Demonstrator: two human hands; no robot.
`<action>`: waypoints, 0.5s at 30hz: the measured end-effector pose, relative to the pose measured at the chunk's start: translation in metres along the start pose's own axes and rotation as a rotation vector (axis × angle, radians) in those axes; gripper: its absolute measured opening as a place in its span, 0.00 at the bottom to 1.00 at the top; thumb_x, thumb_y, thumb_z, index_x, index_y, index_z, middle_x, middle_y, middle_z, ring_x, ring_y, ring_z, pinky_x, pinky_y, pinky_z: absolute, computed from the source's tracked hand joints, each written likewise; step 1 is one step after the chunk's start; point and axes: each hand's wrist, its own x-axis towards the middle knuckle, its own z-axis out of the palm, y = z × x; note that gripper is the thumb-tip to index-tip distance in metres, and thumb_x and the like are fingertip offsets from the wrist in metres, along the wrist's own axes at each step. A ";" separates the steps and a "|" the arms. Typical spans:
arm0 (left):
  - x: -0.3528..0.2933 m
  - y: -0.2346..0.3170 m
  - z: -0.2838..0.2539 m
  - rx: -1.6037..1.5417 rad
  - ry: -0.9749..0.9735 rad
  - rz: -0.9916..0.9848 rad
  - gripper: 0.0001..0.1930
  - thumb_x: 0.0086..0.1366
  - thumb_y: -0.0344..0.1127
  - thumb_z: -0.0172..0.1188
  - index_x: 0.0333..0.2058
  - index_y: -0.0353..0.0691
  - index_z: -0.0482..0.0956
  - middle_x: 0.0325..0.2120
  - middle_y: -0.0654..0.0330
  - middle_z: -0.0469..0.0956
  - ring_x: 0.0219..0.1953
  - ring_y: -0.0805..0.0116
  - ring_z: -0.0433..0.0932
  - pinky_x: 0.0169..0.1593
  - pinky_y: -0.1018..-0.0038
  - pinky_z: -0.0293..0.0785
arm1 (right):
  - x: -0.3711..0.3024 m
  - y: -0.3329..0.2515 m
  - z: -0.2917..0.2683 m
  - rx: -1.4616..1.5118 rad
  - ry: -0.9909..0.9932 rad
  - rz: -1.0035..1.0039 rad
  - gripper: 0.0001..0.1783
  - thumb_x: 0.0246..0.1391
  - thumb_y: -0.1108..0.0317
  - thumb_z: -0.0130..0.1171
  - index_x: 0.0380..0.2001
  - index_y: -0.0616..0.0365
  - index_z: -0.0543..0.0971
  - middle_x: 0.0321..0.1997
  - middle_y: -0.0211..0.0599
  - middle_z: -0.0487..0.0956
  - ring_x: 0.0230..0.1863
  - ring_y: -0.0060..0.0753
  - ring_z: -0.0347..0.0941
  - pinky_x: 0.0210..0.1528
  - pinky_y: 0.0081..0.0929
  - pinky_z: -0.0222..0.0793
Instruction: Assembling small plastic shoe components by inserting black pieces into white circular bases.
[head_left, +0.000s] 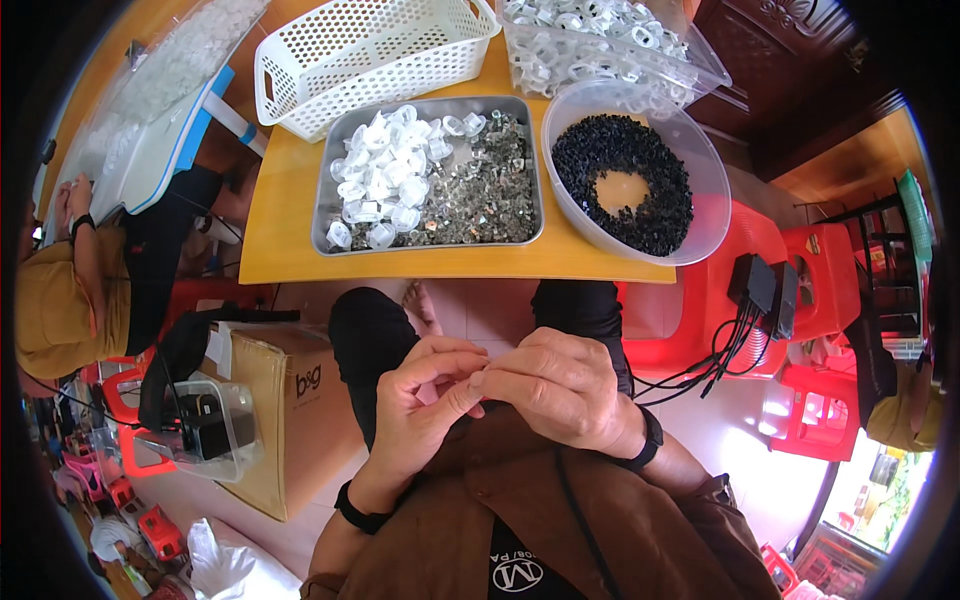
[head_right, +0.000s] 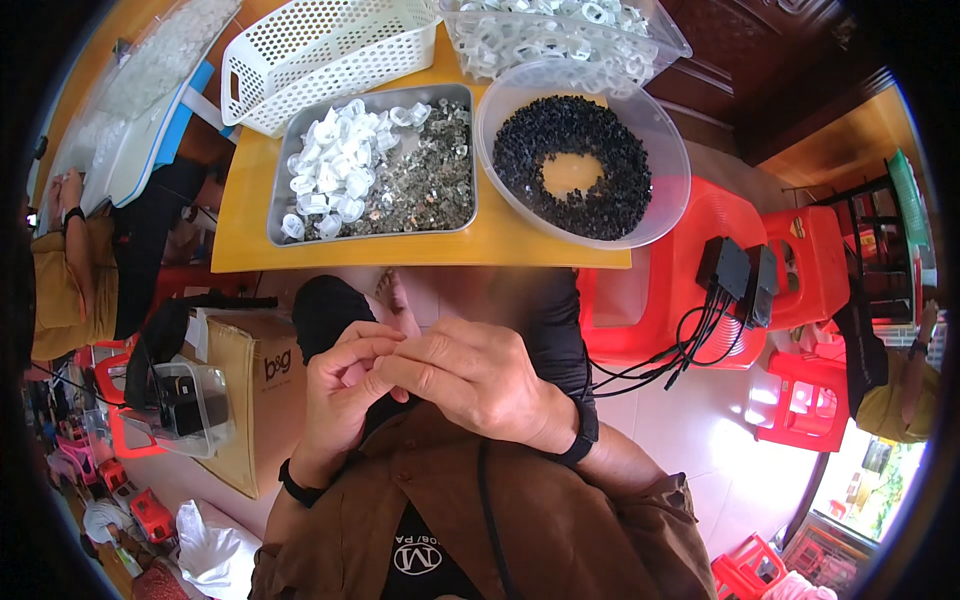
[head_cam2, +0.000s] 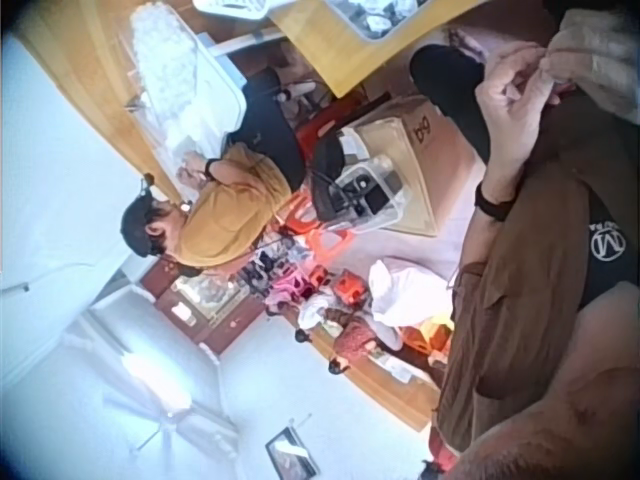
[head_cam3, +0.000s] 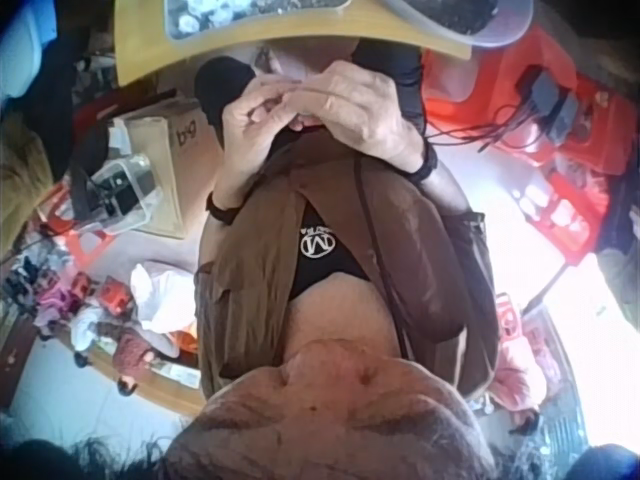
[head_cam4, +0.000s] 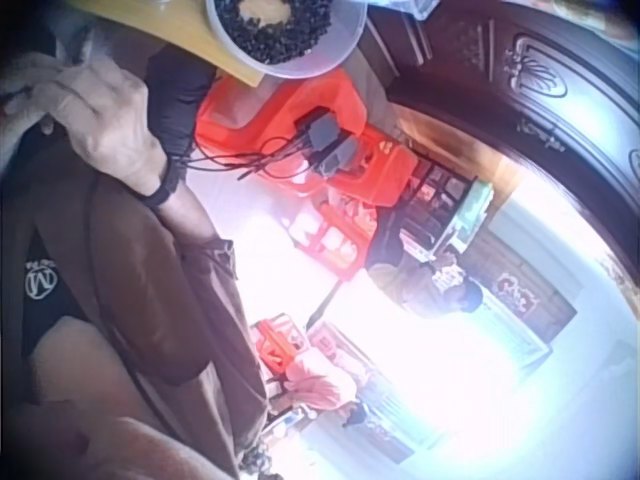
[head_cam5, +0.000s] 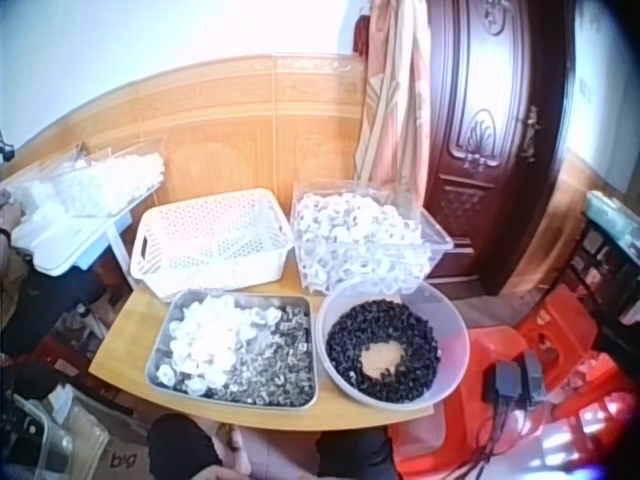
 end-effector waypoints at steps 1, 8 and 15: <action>0.000 0.001 0.001 0.000 0.000 -0.001 0.09 0.60 0.25 0.61 0.39 0.28 0.79 0.42 0.56 0.72 0.34 0.73 0.76 0.33 0.80 0.78 | 0.000 0.000 0.000 0.000 0.000 0.001 0.20 0.31 0.79 0.61 0.35 0.59 0.80 0.35 0.35 0.79 0.28 0.34 0.75 0.29 0.26 0.74; -0.002 -0.001 -0.003 -0.001 0.087 0.017 0.06 0.58 0.22 0.62 0.35 0.28 0.79 0.42 0.54 0.71 0.36 0.73 0.76 0.34 0.80 0.79 | 0.006 -0.005 -0.005 0.195 0.055 0.336 0.15 0.39 0.79 0.64 0.35 0.58 0.80 0.34 0.36 0.79 0.28 0.35 0.76 0.28 0.28 0.73; -0.004 -0.004 -0.001 0.193 0.157 0.161 0.07 0.56 0.21 0.63 0.35 0.29 0.79 0.41 0.55 0.71 0.37 0.73 0.76 0.38 0.80 0.77 | 0.008 -0.006 -0.003 0.014 -0.014 0.248 0.14 0.38 0.80 0.66 0.32 0.58 0.81 0.32 0.34 0.77 0.27 0.34 0.73 0.26 0.26 0.71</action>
